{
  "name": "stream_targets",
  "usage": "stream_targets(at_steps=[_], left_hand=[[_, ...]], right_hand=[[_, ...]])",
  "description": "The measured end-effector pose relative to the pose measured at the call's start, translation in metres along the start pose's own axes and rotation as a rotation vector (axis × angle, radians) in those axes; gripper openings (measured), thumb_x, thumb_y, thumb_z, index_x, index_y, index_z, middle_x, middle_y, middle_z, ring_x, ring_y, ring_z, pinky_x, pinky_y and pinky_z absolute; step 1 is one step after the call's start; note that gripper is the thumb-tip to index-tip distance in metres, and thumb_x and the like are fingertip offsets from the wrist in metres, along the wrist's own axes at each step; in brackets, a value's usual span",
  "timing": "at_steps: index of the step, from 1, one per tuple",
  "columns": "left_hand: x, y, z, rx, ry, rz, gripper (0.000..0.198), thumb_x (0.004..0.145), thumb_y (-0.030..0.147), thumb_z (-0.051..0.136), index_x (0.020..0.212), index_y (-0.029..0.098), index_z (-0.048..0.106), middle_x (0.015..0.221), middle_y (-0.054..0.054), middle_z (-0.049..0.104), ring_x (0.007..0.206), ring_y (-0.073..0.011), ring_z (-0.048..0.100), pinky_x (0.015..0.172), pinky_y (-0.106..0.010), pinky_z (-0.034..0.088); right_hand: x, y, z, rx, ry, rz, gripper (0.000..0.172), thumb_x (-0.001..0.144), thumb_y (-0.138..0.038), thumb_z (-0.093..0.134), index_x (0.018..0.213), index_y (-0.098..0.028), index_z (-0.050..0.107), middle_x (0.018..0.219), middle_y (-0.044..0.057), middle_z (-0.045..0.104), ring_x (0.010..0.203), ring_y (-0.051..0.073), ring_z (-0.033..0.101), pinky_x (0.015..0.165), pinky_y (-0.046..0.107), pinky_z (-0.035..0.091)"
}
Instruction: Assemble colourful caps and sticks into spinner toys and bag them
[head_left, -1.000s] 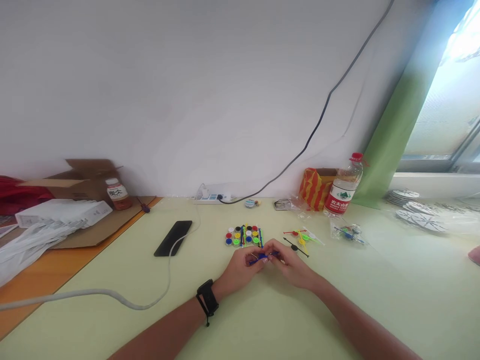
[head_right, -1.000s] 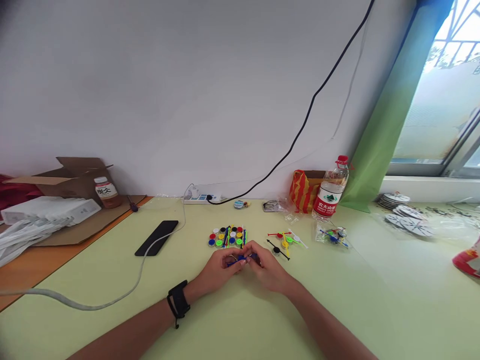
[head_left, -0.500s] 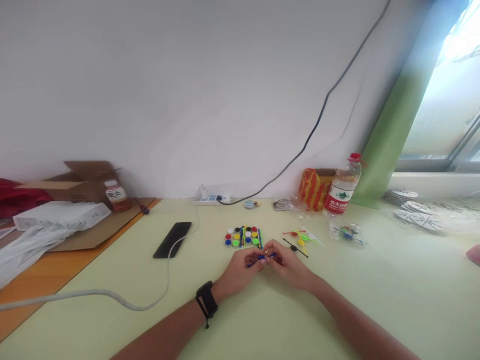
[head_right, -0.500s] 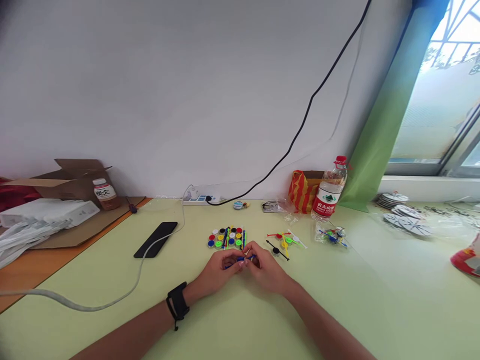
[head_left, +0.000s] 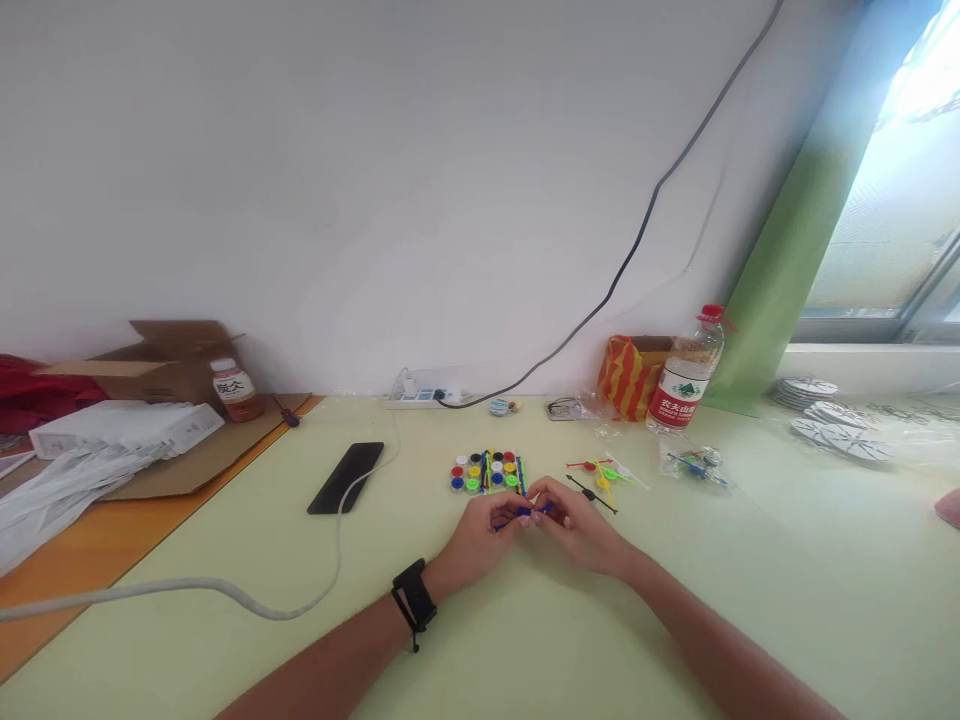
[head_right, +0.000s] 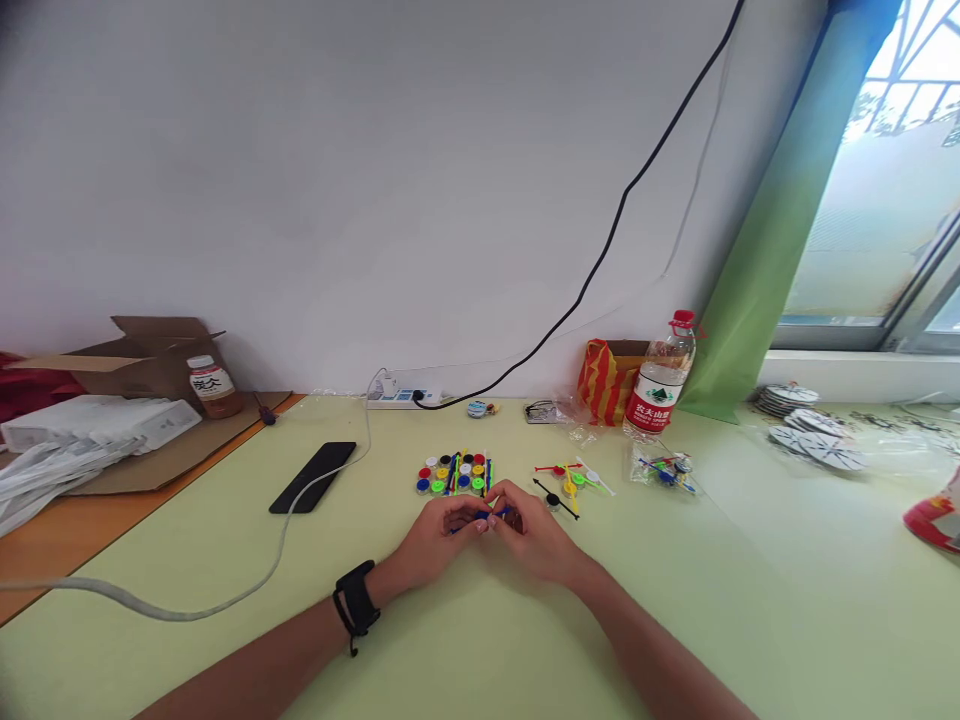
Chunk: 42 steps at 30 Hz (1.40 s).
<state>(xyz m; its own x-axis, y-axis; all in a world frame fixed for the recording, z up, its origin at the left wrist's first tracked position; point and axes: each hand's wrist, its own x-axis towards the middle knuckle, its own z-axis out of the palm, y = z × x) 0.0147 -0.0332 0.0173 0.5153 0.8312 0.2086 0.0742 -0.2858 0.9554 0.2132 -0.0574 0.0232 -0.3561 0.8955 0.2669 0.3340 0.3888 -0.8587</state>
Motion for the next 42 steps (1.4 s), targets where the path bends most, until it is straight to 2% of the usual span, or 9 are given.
stream_targets(at_steps=[10, 16, 21, 26, 32, 35, 38, 40, 42], left_hand=[[0.001, 0.001, 0.001, -0.114, 0.051, 0.019, 0.022, 0.080, 0.035, 0.080, 0.090, 0.015, 0.077, 0.094, -0.010, 0.075, 0.089, -0.0224, 0.069, 0.084, -0.034, 0.054], [0.003, 0.002, -0.004, -0.279, 0.047, -0.110, 0.028, 0.076, 0.038, 0.083, 0.092, 0.015, 0.079, 0.091, -0.009, 0.076, 0.087, -0.0206, 0.069, 0.086, -0.033, 0.053], [0.004, -0.003, -0.006, -0.326, 0.066, -0.123, 0.038, 0.071, 0.037, 0.089, 0.101, 0.017, 0.076, 0.096, -0.007, 0.074, 0.092, -0.0189, 0.068, 0.089, -0.031, 0.053], [0.006, -0.007, -0.006, -0.370, 0.124, -0.167, 0.039, 0.071, 0.039, 0.089, 0.099, 0.016, 0.075, 0.094, -0.007, 0.074, 0.090, -0.0178, 0.068, 0.090, -0.032, 0.053], [0.009, -0.007, -0.009, -0.472, 0.187, -0.226, 0.039, 0.068, 0.037, 0.092, 0.097, 0.016, 0.076, 0.093, -0.007, 0.076, 0.089, -0.0175, 0.069, 0.093, -0.033, 0.053], [0.010, -0.008, -0.009, -0.516, 0.206, -0.243, 0.040, 0.065, 0.035, 0.093, 0.095, 0.015, 0.076, 0.091, -0.007, 0.076, 0.087, -0.0169, 0.069, 0.091, -0.032, 0.053], [0.010, -0.009, -0.008, -0.536, 0.215, -0.247, 0.039, 0.065, 0.034, 0.094, 0.094, 0.015, 0.076, 0.091, -0.007, 0.076, 0.087, -0.0167, 0.070, 0.091, -0.032, 0.053], [0.009, -0.009, -0.008, -0.527, 0.206, -0.248, 0.039, 0.066, 0.035, 0.093, 0.095, 0.015, 0.076, 0.093, -0.007, 0.076, 0.089, -0.0174, 0.070, 0.092, -0.032, 0.053], [0.009, -0.008, -0.008, -0.510, 0.191, -0.249, 0.040, 0.067, 0.035, 0.092, 0.097, 0.015, 0.076, 0.094, -0.008, 0.076, 0.089, -0.0180, 0.070, 0.092, -0.033, 0.053]], right_hand=[[0.002, 0.004, -0.003, 0.044, 0.083, 0.020, 0.026, 0.092, -0.042, 0.063, 0.108, -0.023, 0.060, 0.086, 0.001, 0.060, 0.074, 0.016, 0.055, 0.066, 0.029, 0.046], [0.006, 0.014, -0.005, 0.093, 0.084, 0.013, 0.028, 0.092, -0.046, 0.064, 0.105, -0.022, 0.061, 0.086, 0.001, 0.061, 0.074, 0.015, 0.056, 0.067, 0.028, 0.047], [0.006, 0.017, -0.006, -0.004, 0.243, -0.019, 0.038, 0.092, -0.049, 0.060, 0.120, -0.024, 0.057, 0.111, 0.007, 0.060, 0.077, 0.015, 0.059, 0.065, 0.029, 0.051], [0.002, 0.014, -0.008, -0.195, 0.237, -0.109, 0.029, 0.100, -0.044, 0.047, 0.115, -0.024, 0.064, 0.091, 0.006, 0.062, 0.076, 0.018, 0.058, 0.066, 0.031, 0.050], [-0.005, 0.008, -0.007, -0.265, 0.186, -0.112, 0.061, 0.100, -0.043, 0.048, 0.156, -0.031, 0.029, 0.110, 0.006, 0.060, 0.071, 0.015, 0.056, 0.064, 0.030, 0.049], [-0.003, 0.010, -0.007, -0.231, 0.138, -0.060, 0.037, 0.101, -0.047, 0.044, 0.120, -0.024, 0.065, 0.093, 0.004, 0.061, 0.066, 0.015, 0.053, 0.063, 0.030, 0.046], [0.000, 0.012, -0.009, -0.184, 0.098, -0.011, 0.056, 0.104, -0.051, 0.034, 0.064, -0.020, 0.058, 0.059, -0.001, 0.043, 0.055, 0.014, 0.042, 0.055, 0.030, 0.038], [0.002, 0.011, -0.009, -0.159, 0.136, -0.033, 0.049, 0.102, -0.052, 0.040, 0.069, -0.021, 0.058, 0.059, -0.002, 0.042, 0.057, 0.015, 0.042, 0.055, 0.029, 0.037], [0.002, 0.008, -0.007, -0.127, 0.165, -0.069, 0.032, 0.100, -0.050, 0.048, 0.101, -0.023, 0.064, 0.071, 0.000, 0.052, 0.063, 0.016, 0.048, 0.057, 0.028, 0.041]])
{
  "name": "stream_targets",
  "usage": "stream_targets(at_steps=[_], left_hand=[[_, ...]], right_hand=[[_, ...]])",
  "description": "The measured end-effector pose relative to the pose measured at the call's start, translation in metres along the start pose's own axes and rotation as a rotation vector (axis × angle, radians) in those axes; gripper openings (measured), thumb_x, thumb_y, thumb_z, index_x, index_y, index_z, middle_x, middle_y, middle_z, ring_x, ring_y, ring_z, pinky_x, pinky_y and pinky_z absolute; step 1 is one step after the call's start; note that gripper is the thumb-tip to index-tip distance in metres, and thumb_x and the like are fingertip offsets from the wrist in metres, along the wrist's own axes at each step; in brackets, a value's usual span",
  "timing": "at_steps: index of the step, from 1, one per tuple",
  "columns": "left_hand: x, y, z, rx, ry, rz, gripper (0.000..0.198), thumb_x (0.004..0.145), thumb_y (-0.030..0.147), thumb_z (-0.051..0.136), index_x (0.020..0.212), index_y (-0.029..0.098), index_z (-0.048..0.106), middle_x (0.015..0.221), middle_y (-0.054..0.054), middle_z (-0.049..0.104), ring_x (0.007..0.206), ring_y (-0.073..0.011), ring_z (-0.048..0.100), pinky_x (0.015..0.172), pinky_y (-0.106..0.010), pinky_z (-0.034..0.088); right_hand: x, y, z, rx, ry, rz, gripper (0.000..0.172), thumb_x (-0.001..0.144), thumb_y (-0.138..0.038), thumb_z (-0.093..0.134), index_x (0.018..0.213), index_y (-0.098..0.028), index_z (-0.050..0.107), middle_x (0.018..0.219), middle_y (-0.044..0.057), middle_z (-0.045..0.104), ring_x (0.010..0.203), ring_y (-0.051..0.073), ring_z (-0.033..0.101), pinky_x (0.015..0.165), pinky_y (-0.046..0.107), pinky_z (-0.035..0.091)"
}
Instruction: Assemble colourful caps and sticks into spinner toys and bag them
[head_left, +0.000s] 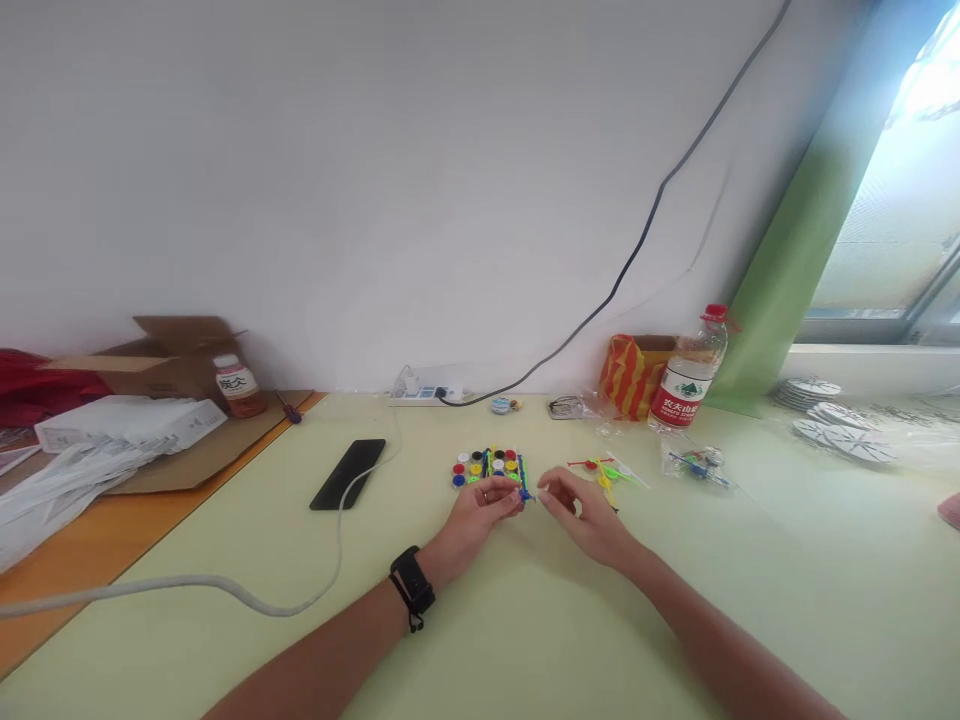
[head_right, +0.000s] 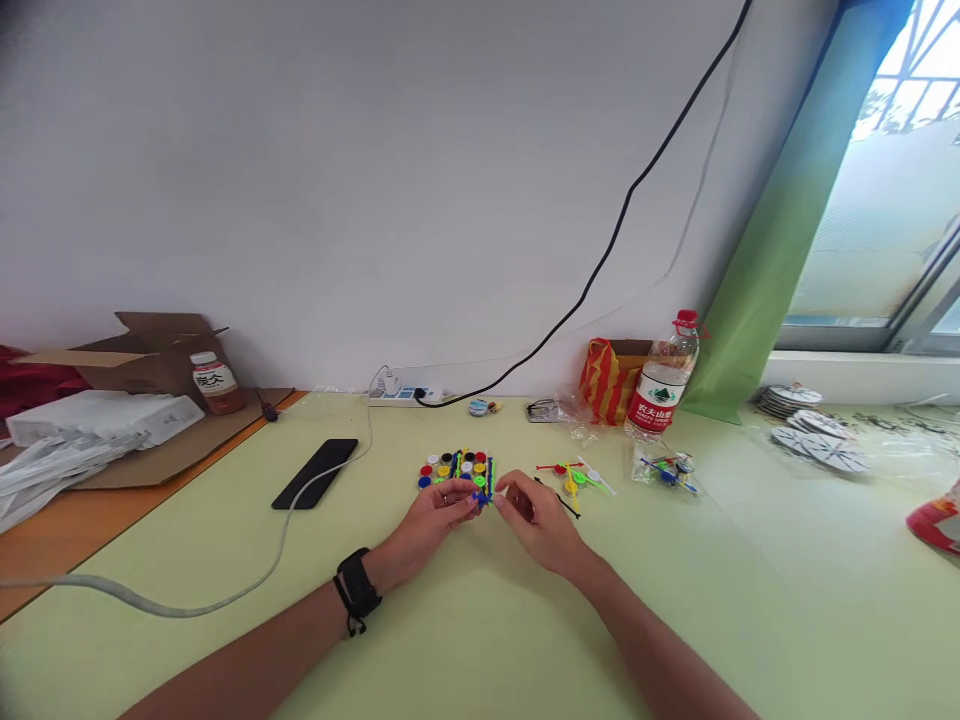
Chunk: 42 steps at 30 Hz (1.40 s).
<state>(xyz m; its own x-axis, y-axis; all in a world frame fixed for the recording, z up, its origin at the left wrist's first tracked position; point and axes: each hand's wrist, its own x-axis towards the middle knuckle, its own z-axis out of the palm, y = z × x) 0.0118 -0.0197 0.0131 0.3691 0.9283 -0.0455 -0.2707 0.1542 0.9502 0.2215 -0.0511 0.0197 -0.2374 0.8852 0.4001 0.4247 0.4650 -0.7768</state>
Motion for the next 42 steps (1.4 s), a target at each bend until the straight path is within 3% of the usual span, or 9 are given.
stream_targets(at_steps=[2, 5, 19, 24, 26, 29, 32, 35, 42], left_hand=[[0.000, 0.001, 0.000, 0.001, -0.008, -0.002, 0.039, 0.068, 0.035, 0.092, 0.097, 0.015, 0.076, 0.094, -0.008, 0.076, 0.089, -0.0179, 0.070, 0.093, -0.033, 0.053], [-0.001, 0.001, 0.000, -0.034, -0.002, -0.005, 0.038, 0.066, 0.032, 0.093, 0.095, 0.016, 0.076, 0.092, -0.006, 0.075, 0.089, -0.0164, 0.070, 0.094, -0.032, 0.053], [0.000, 0.005, 0.000, -0.149, 0.059, -0.084, 0.027, 0.067, 0.024, 0.092, 0.086, 0.014, 0.076, 0.087, -0.005, 0.075, 0.076, -0.0136, 0.069, 0.081, -0.026, 0.056], [-0.001, 0.006, -0.001, -0.146, 0.071, -0.091, 0.025, 0.069, 0.025, 0.090, 0.085, 0.012, 0.076, 0.081, -0.005, 0.074, 0.072, -0.0133, 0.068, 0.073, -0.024, 0.054], [-0.001, 0.006, 0.000, -0.139, 0.050, -0.087, 0.026, 0.068, 0.025, 0.091, 0.084, 0.012, 0.077, 0.080, -0.005, 0.074, 0.072, -0.0132, 0.068, 0.073, -0.023, 0.054], [-0.002, 0.007, 0.000, -0.127, 0.048, -0.082, 0.028, 0.065, 0.026, 0.092, 0.084, 0.012, 0.077, 0.079, -0.005, 0.073, 0.069, -0.0125, 0.066, 0.071, -0.023, 0.053], [-0.002, 0.007, 0.001, -0.117, 0.059, -0.078, 0.031, 0.062, 0.027, 0.093, 0.083, 0.011, 0.077, 0.077, -0.005, 0.072, 0.069, -0.0128, 0.065, 0.071, -0.024, 0.053], [-0.002, 0.007, 0.001, -0.114, 0.049, -0.077, 0.031, 0.062, 0.027, 0.093, 0.083, 0.011, 0.077, 0.079, -0.006, 0.073, 0.070, -0.0131, 0.066, 0.072, -0.024, 0.053], [-0.005, 0.008, 0.005, -0.073, 0.019, -0.075, 0.029, 0.063, 0.025, 0.092, 0.083, 0.012, 0.077, 0.084, -0.006, 0.073, 0.071, -0.0132, 0.065, 0.072, -0.026, 0.052]], right_hand=[[-0.002, -0.003, 0.002, 0.030, 0.002, -0.007, 0.041, 0.099, -0.047, 0.051, 0.135, -0.027, 0.052, 0.084, 0.001, 0.057, 0.066, 0.015, 0.051, 0.057, 0.027, 0.043], [-0.005, -0.005, 0.005, 0.022, -0.015, -0.004, 0.061, 0.098, -0.043, 0.052, 0.154, -0.032, 0.031, 0.094, 0.002, 0.056, 0.065, 0.013, 0.051, 0.055, 0.026, 0.044], [-0.008, -0.008, 0.000, -0.209, -0.048, -0.072, 0.064, 0.101, -0.038, 0.047, 0.159, -0.035, 0.021, 0.093, 0.001, 0.058, 0.065, 0.015, 0.052, 0.059, 0.028, 0.045], [-0.011, -0.006, 0.004, -0.300, -0.036, -0.129, 0.061, 0.101, -0.038, 0.047, 0.158, -0.033, 0.025, 0.102, 0.003, 0.062, 0.064, 0.015, 0.051, 0.066, 0.032, 0.047], [-0.011, -0.005, 0.005, -0.323, -0.009, -0.163, 0.052, 0.101, -0.039, 0.047, 0.151, -0.029, 0.038, 0.112, 0.007, 0.062, 0.069, 0.016, 0.053, 0.072, 0.033, 0.047], [-0.008, -0.005, 0.002, -0.382, -0.041, -0.172, 0.029, 0.102, -0.040, 0.043, 0.102, -0.022, 0.067, 0.097, 0.007, 0.063, 0.068, 0.016, 0.052, 0.071, 0.033, 0.043], [-0.004, -0.007, -0.001, -0.374, -0.058, -0.107, 0.046, 0.104, -0.036, 0.040, 0.061, -0.020, 0.047, 0.066, 0.001, 0.050, 0.060, 0.014, 0.046, 0.060, 0.030, 0.034], [-0.002, -0.009, -0.001, -0.281, -0.042, -0.054, 0.039, 0.100, -0.034, 0.046, 0.064, -0.021, 0.041, 0.065, -0.002, 0.049, 0.061, 0.013, 0.046, 0.057, 0.028, 0.033], [-0.006, -0.013, 0.007, -0.165, -0.157, -0.016, 0.019, 0.099, -0.038, 0.049, 0.092, -0.022, 0.058, 0.079, 0.001, 0.062, 0.068, 0.015, 0.053, 0.060, 0.026, 0.040]])
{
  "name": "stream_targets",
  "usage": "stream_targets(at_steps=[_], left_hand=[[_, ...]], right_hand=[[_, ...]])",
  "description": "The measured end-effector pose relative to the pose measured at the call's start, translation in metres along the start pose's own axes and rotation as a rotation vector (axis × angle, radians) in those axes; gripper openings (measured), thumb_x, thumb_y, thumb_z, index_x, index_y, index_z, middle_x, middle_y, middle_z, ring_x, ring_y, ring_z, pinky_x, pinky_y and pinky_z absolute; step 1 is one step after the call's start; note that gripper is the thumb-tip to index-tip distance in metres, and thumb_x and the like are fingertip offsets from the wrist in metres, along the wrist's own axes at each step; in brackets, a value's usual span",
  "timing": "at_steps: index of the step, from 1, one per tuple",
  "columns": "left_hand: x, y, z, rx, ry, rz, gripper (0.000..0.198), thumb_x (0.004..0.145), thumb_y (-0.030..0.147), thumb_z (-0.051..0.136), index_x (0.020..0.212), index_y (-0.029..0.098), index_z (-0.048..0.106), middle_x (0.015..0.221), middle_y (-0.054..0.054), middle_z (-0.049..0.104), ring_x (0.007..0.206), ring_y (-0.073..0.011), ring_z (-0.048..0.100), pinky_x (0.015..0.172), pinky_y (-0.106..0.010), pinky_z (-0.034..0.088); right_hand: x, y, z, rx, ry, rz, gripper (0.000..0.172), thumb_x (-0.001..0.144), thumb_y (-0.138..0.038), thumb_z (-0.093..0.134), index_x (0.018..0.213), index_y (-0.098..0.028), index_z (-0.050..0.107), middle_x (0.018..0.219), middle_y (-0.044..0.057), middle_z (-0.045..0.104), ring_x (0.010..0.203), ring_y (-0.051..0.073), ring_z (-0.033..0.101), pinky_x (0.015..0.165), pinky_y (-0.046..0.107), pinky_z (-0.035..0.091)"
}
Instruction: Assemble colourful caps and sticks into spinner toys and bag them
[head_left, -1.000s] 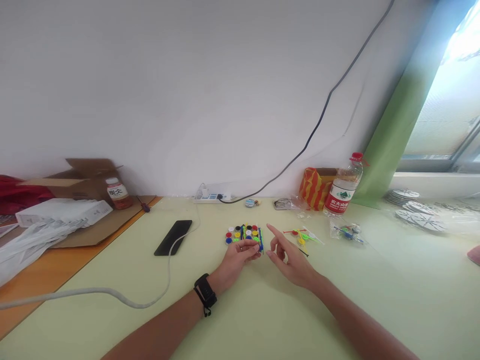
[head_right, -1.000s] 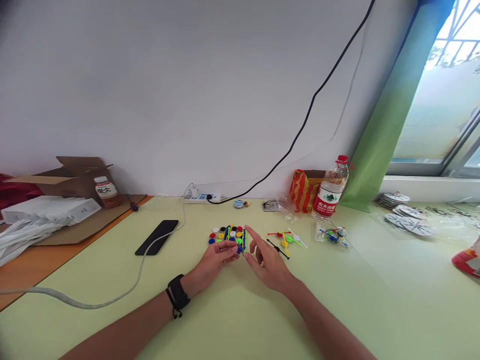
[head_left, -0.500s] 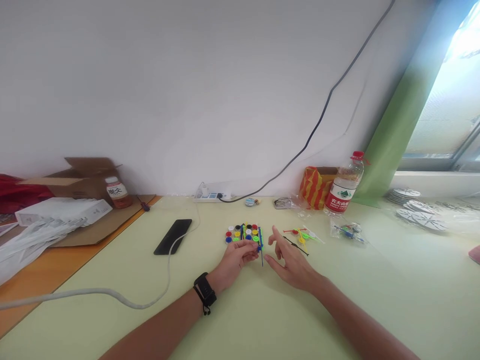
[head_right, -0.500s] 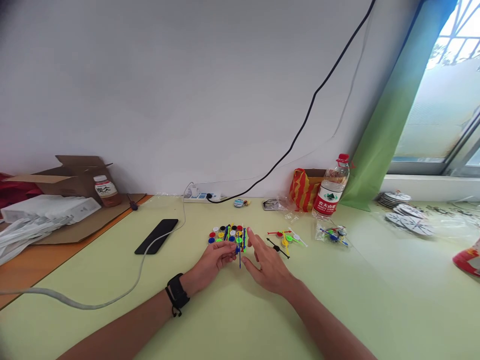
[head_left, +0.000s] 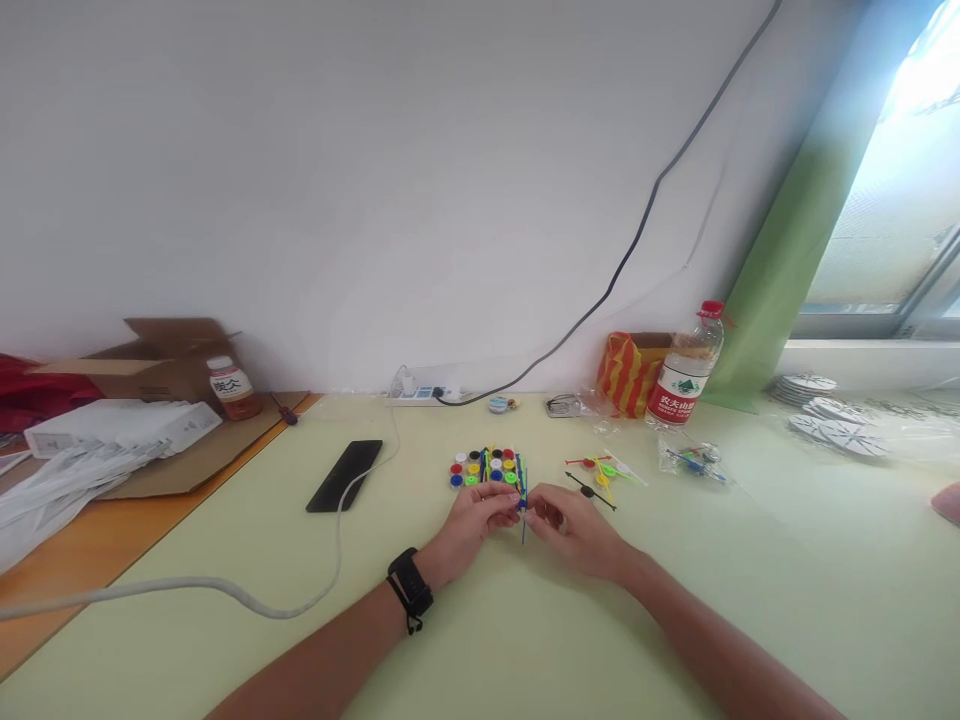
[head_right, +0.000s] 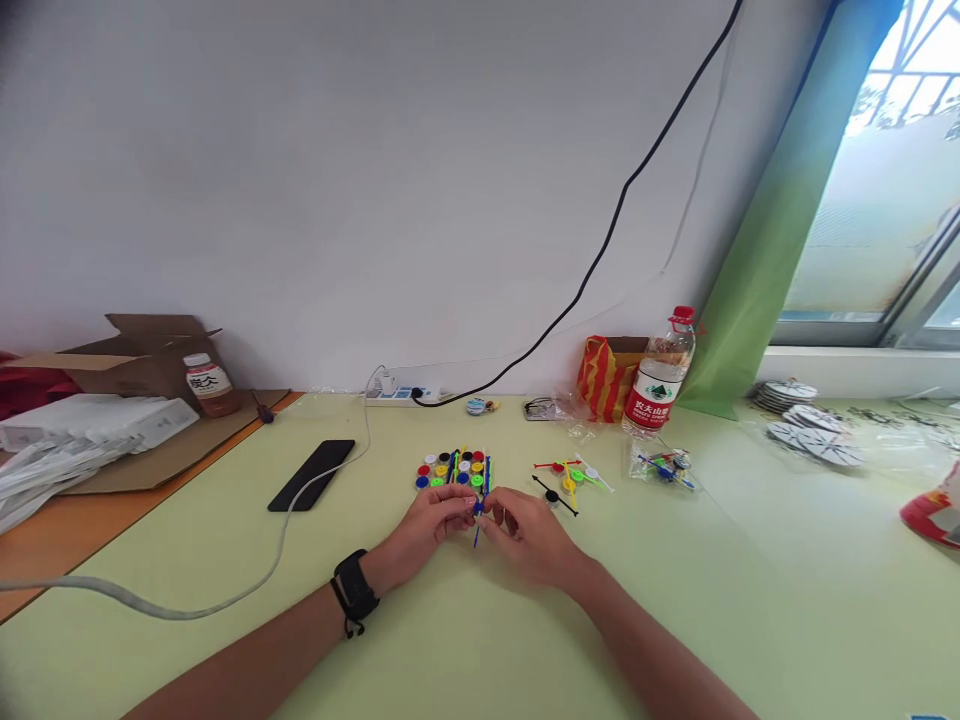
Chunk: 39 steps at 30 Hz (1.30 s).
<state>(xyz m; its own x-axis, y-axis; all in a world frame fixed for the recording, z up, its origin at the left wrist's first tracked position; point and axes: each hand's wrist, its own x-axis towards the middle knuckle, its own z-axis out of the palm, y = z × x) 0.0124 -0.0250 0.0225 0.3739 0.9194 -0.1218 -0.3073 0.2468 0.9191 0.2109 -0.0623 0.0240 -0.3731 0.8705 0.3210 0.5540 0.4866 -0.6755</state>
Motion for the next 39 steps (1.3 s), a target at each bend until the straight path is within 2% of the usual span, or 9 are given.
stream_targets(at_steps=[9, 15, 18, 20, 22, 24, 29, 33, 39], left_hand=[[0.0010, 0.0005, 0.0005, 0.035, 0.028, 0.024, 0.026, 0.065, 0.028, 0.090, 0.081, 0.013, 0.076, 0.076, -0.004, 0.071, 0.067, -0.0129, 0.064, 0.067, -0.025, 0.049], [0.0026, 0.0014, -0.0023, 0.025, 0.053, 0.021, 0.023, 0.067, 0.029, 0.087, 0.079, 0.013, 0.075, 0.073, -0.003, 0.069, 0.066, -0.0123, 0.063, 0.066, -0.024, 0.048], [0.0028, 0.0008, -0.0030, 0.030, 0.062, 0.016, 0.024, 0.066, 0.028, 0.088, 0.080, 0.013, 0.075, 0.075, -0.004, 0.070, 0.066, -0.0127, 0.063, 0.067, -0.024, 0.049], [0.0028, 0.0003, -0.0032, 0.026, 0.078, 0.018, 0.024, 0.066, 0.028, 0.088, 0.080, 0.013, 0.075, 0.075, -0.004, 0.070, 0.066, -0.0126, 0.063, 0.067, -0.024, 0.048], [0.0027, 0.0003, -0.0032, 0.019, 0.088, 0.022, 0.024, 0.065, 0.028, 0.088, 0.079, 0.013, 0.074, 0.075, -0.004, 0.070, 0.066, -0.0126, 0.063, 0.066, -0.024, 0.048], [0.0024, 0.0005, -0.0028, 0.015, 0.084, 0.027, 0.024, 0.065, 0.028, 0.088, 0.078, 0.014, 0.074, 0.074, -0.003, 0.070, 0.066, -0.0128, 0.063, 0.066, -0.024, 0.048], [0.0021, 0.0002, -0.0017, 0.054, 0.051, 0.032, 0.025, 0.065, 0.029, 0.088, 0.079, 0.014, 0.074, 0.072, -0.003, 0.070, 0.065, -0.0126, 0.062, 0.065, -0.025, 0.047], [0.0028, -0.0013, -0.0021, 0.090, 0.017, 0.041, 0.027, 0.066, 0.032, 0.088, 0.079, 0.014, 0.074, 0.072, -0.004, 0.070, 0.066, -0.0136, 0.063, 0.068, -0.026, 0.048], [-0.0028, 0.0009, 0.0020, 0.193, -0.062, 0.059, 0.030, 0.069, 0.037, 0.088, 0.085, 0.015, 0.074, 0.074, -0.003, 0.070, 0.066, -0.0138, 0.062, 0.066, -0.026, 0.048]], right_hand=[[-0.0022, 0.0042, -0.0016, -0.036, 0.063, -0.017, 0.017, 0.098, -0.035, 0.050, 0.106, -0.023, 0.060, 0.078, 0.000, 0.061, 0.066, 0.015, 0.053, 0.062, 0.027, 0.043], [-0.0053, -0.0034, -0.0046, -0.123, 0.063, -0.062, 0.037, 0.098, -0.034, 0.049, 0.135, -0.027, 0.052, 0.091, 0.000, 0.063, 0.062, 0.012, 0.051, 0.065, 0.027, 0.042], [-0.0043, -0.0021, -0.0037, -0.208, 0.033, -0.064, 0.026, 0.100, -0.038, 0.046, 0.107, -0.023, 0.065, 0.087, 0.001, 0.064, 0.061, 0.013, 0.050, 0.065, 0.028, 0.038], [-0.0028, 0.0012, -0.0022, -0.266, 0.011, -0.041, 0.043, 0.103, -0.041, 0.040, 0.072, -0.020, 0.061, 0.066, 0.000, 0.056, 0.056, 0.013, 0.045, 0.060, 0.029, 0.032], [-0.0014, 0.0044, -0.0008, -0.293, 0.011, -0.022, 0.055, 0.105, -0.043, 0.036, 0.056, -0.019, 0.046, 0.055, -0.001, 0.046, 0.052, 0.012, 0.039, 0.057, 0.030, 0.026], [-0.0009, 0.0055, -0.0001, -0.281, 0.023, -0.023, 0.053, 0.104, -0.042, 0.039, 0.056, -0.019, 0.042, 0.057, -0.001, 0.047, 0.053, 0.012, 0.040, 0.057, 0.029, 0.025], [-0.0025, -0.0003, -0.0008, -0.209, 0.006, -0.046, 0.022, 0.098, -0.037, 0.051, 0.085, -0.021, 0.060, 0.070, -0.002, 0.060, 0.062, 0.012, 0.050, 0.061, 0.025, 0.033], [-0.0026, -0.0025, -0.0017, -0.178, -0.014, -0.054, 0.021, 0.099, -0.038, 0.050, 0.103, -0.023, 0.065, 0.073, -0.002, 0.061, 0.062, 0.013, 0.051, 0.061, 0.025, 0.035], [-0.0013, 0.0015, 0.0000, -0.139, 0.001, -0.004, 0.033, 0.102, -0.044, 0.044, 0.080, -0.022, 0.056, 0.067, -0.002, 0.057, 0.059, 0.014, 0.047, 0.058, 0.026, 0.032]])
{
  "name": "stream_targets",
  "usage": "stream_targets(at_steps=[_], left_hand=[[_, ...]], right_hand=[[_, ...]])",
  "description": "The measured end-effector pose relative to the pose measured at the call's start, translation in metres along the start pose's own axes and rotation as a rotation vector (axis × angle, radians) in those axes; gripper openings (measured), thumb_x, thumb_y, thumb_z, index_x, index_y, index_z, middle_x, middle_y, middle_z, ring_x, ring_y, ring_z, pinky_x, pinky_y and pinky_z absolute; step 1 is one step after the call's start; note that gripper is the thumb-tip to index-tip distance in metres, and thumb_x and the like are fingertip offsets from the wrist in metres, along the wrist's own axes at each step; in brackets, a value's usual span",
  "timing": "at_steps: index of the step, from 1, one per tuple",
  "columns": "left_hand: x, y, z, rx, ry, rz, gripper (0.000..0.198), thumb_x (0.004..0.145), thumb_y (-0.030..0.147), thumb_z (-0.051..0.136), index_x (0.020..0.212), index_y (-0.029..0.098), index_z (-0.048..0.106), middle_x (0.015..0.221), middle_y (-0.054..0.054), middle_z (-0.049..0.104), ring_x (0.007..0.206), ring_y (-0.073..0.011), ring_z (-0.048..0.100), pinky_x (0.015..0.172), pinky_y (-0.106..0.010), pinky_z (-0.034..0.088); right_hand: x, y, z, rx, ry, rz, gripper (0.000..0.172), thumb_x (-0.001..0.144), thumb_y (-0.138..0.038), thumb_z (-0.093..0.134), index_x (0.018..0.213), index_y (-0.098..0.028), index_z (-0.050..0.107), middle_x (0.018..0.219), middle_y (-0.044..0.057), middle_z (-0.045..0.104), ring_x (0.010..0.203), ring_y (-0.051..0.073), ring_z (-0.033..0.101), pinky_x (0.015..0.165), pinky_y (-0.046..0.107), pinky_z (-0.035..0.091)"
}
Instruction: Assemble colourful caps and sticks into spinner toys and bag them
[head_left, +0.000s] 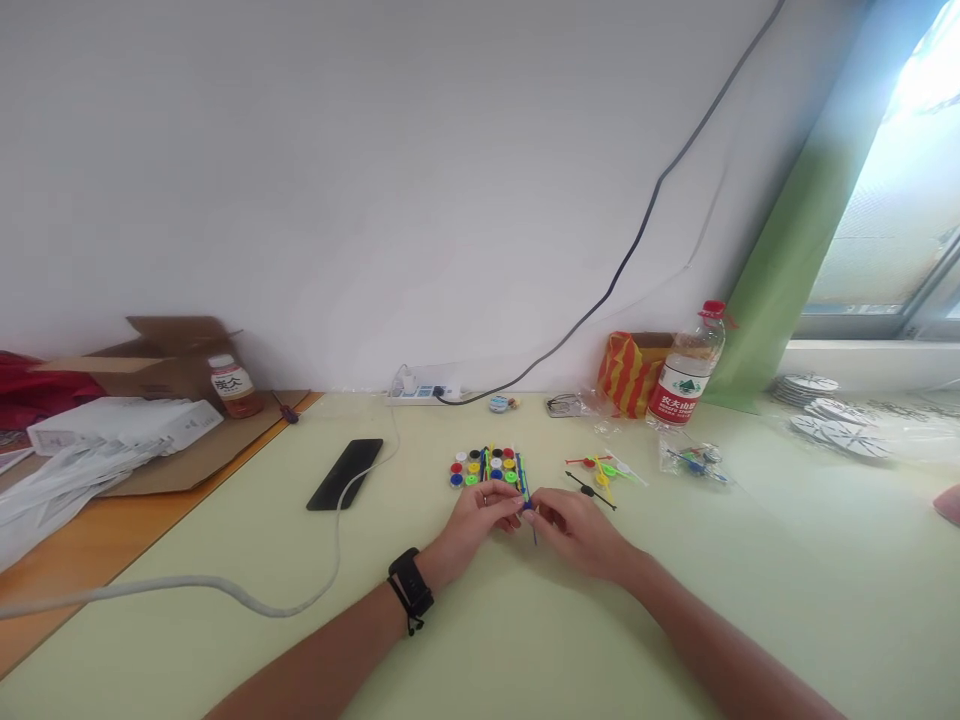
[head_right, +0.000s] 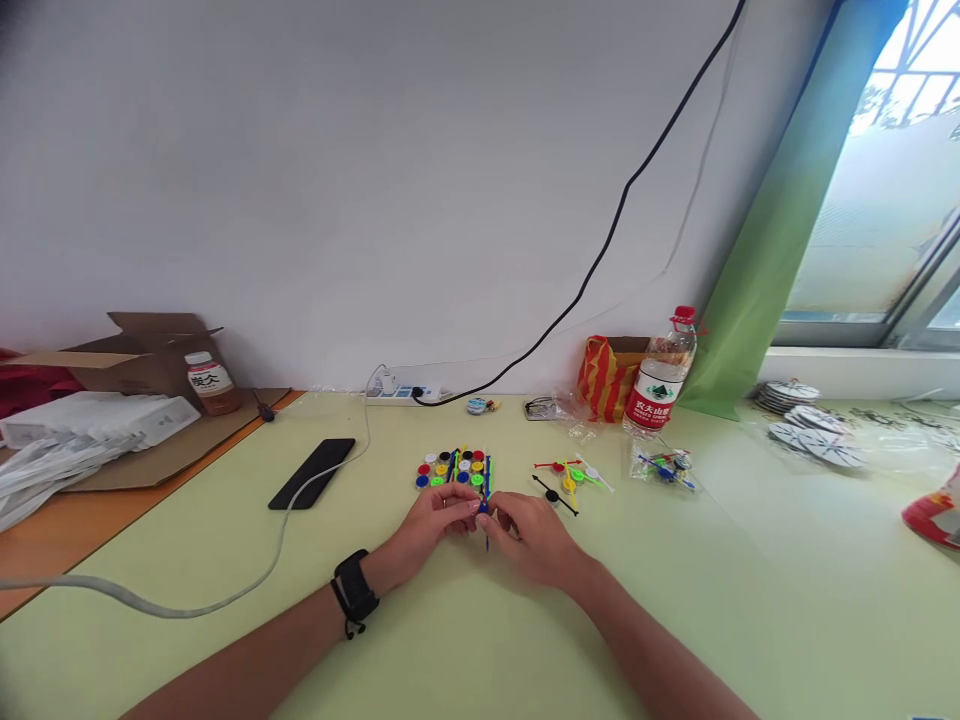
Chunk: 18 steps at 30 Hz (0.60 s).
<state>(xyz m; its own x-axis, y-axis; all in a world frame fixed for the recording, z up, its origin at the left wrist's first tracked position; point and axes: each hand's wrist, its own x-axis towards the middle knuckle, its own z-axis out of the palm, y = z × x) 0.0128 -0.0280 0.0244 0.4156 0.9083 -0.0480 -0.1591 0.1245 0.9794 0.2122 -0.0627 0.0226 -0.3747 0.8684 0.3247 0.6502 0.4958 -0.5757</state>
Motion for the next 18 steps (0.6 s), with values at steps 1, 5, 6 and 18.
stream_targets(at_steps=[1, 5, 6, 18], left_hand=[[-0.001, 0.001, 0.001, 0.018, -0.007, 0.004, 0.032, 0.069, 0.038, 0.089, 0.086, 0.016, 0.074, 0.076, -0.004, 0.071, 0.069, -0.0147, 0.063, 0.066, -0.026, 0.048], [-0.003, 0.002, 0.003, 0.088, 0.022, 0.033, 0.036, 0.067, 0.040, 0.089, 0.092, 0.017, 0.076, 0.090, -0.007, 0.074, 0.079, -0.0173, 0.064, 0.066, -0.026, 0.047], [-0.003, 0.001, 0.003, 0.107, 0.025, 0.041, 0.037, 0.067, 0.040, 0.088, 0.093, 0.017, 0.076, 0.091, -0.007, 0.073, 0.078, -0.0168, 0.063, 0.065, -0.025, 0.046], [0.002, -0.003, 0.002, 0.212, 0.175, 0.157, 0.030, 0.072, 0.044, 0.083, 0.078, 0.017, 0.073, 0.075, -0.002, 0.067, 0.064, -0.0130, 0.051, 0.059, -0.024, 0.035]], right_hand=[[0.000, 0.000, 0.000, 0.023, -0.002, 0.011, 0.036, 0.102, -0.046, 0.043, 0.077, -0.022, 0.053, 0.066, -0.002, 0.056, 0.059, 0.013, 0.046, 0.057, 0.026, 0.031], [0.001, 0.000, 0.000, 0.109, -0.020, 0.029, 0.037, 0.102, -0.047, 0.042, 0.075, -0.022, 0.048, 0.066, -0.003, 0.055, 0.058, 0.013, 0.044, 0.055, 0.025, 0.031], [0.001, 0.000, 0.000, 0.107, -0.024, 0.033, 0.036, 0.102, -0.044, 0.042, 0.075, -0.022, 0.047, 0.066, -0.003, 0.055, 0.059, 0.013, 0.044, 0.055, 0.025, 0.031], [0.009, 0.047, -0.021, -0.400, 0.206, 0.277, 0.026, 0.091, -0.043, 0.057, 0.076, -0.022, 0.059, 0.073, 0.003, 0.066, 0.069, 0.019, 0.057, 0.061, 0.029, 0.033]])
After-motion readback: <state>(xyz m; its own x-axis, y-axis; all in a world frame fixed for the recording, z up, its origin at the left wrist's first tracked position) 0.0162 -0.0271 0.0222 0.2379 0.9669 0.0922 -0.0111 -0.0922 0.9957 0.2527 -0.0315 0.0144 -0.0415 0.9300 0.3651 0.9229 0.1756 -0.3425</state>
